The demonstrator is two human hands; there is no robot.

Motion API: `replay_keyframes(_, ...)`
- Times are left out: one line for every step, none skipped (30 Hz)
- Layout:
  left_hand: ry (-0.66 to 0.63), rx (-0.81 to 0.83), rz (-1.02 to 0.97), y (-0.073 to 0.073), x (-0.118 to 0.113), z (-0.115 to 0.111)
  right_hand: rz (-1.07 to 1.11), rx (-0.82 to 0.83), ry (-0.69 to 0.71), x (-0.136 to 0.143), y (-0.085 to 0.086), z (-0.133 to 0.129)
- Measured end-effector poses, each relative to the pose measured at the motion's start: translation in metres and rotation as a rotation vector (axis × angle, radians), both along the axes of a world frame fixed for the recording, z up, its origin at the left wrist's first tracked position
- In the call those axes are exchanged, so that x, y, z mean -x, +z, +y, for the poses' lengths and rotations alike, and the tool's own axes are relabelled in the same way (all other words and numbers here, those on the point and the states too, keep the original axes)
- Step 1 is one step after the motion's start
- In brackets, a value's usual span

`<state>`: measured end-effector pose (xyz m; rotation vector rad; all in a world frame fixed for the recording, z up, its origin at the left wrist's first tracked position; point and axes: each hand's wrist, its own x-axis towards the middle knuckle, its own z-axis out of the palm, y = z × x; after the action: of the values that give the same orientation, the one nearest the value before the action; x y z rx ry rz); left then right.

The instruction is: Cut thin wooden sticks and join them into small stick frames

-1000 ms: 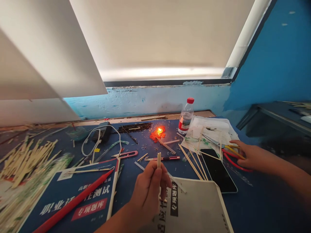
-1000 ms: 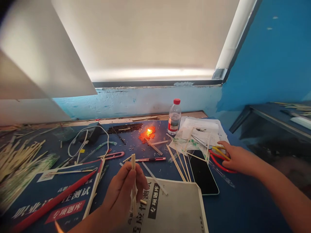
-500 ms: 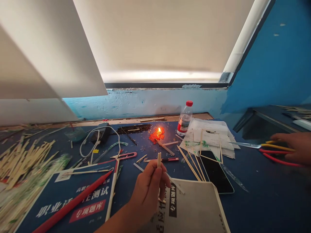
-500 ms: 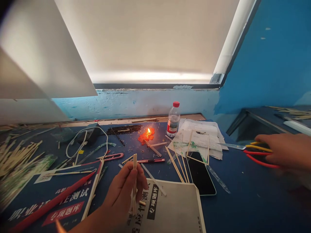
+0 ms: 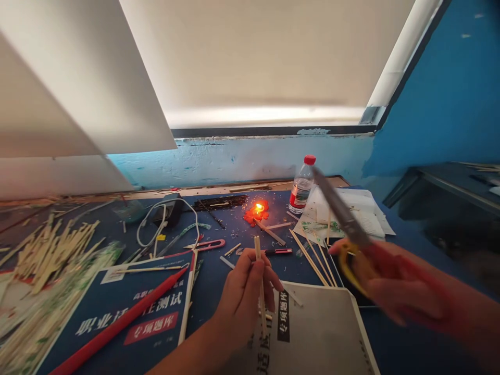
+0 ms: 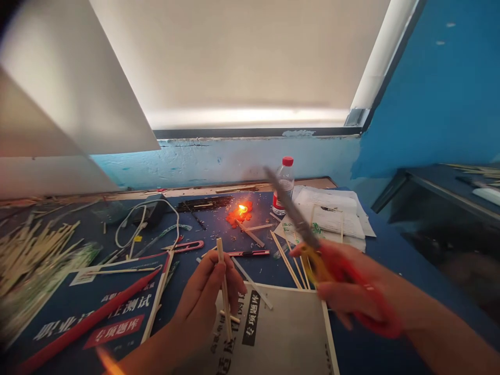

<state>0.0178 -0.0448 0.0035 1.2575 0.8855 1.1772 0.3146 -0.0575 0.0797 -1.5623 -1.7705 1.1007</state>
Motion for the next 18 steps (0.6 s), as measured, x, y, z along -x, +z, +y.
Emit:
replay_keyframes(-0.006, 0.002, -0.004, -0.001, 0.0, 0.0, 0.149, 0.122, 0.157, 0.023, -0.001, 0.005)
replay_keyframes(-0.006, 0.003, -0.013, -0.001, 0.001, 0.0, 0.236, 0.179, 0.25, 0.043, 0.0, 0.011)
replay_keyframes(-0.005, 0.007, -0.022, -0.002, 0.002, 0.0, 0.305, 0.167, 0.319, 0.06, 0.0, 0.018)
replay_keyframes(-0.005, 0.007, -0.028, -0.002, 0.003, -0.001, 0.345, 0.14, 0.365, 0.072, -0.001, 0.024)
replay_keyframes(-0.002, 0.005, -0.031, -0.002, 0.004, -0.001, 0.361, 0.12, 0.372, 0.082, -0.004, 0.03)
replay_keyframes(0.002, -0.004, -0.031, -0.001, 0.006, -0.001, 0.388, 0.097, 0.361, 0.087, -0.009, 0.035)
replay_keyframes(0.007, -0.016, -0.031, -0.001, 0.007, -0.002, 0.415, 0.071, 0.333, 0.089, -0.017, 0.039)
replay_keyframes(0.012, -0.031, -0.026, -0.001, 0.009, -0.002, 0.44, 0.049, 0.299, 0.088, -0.028, 0.042)
replay_keyframes(0.021, -0.043, -0.022, -0.001, 0.01, -0.002, 0.463, 0.024, 0.272, 0.084, -0.04, 0.043)
replay_keyframes(0.029, -0.05, -0.018, -0.001, 0.011, -0.002, 0.49, 0.0, 0.249, 0.079, -0.053, 0.044)
replay_keyframes(0.031, -0.05, -0.013, -0.001, 0.012, -0.002, 0.512, -0.035, 0.244, 0.073, -0.066, 0.044)
replay_keyframes(0.027, -0.045, -0.007, -0.002, 0.013, -0.001, 0.487, -0.053, 0.259, 0.067, -0.077, 0.044)
replay_keyframes(0.017, -0.037, 0.001, -0.003, 0.013, -0.001, 0.444, -0.069, 0.265, 0.062, -0.087, 0.043)
replay_keyframes(0.005, -0.029, 0.007, -0.003, 0.013, -0.001, 0.394, -0.083, 0.279, 0.059, -0.093, 0.042)
replay_keyframes(-0.008, -0.022, 0.013, -0.003, 0.013, -0.001, 0.349, -0.099, 0.293, 0.057, -0.098, 0.04)
replay_keyframes(-0.016, -0.018, 0.02, -0.003, 0.013, -0.001, 0.321, -0.119, 0.306, 0.057, -0.1, 0.039)
replay_keyframes(-0.019, -0.02, 0.031, -0.002, 0.013, -0.002, 0.305, -0.139, 0.32, 0.059, -0.101, 0.037)
replay_keyframes(-0.021, -0.03, 0.047, -0.001, 0.012, -0.004, 0.296, -0.156, 0.339, 0.062, -0.1, 0.034)
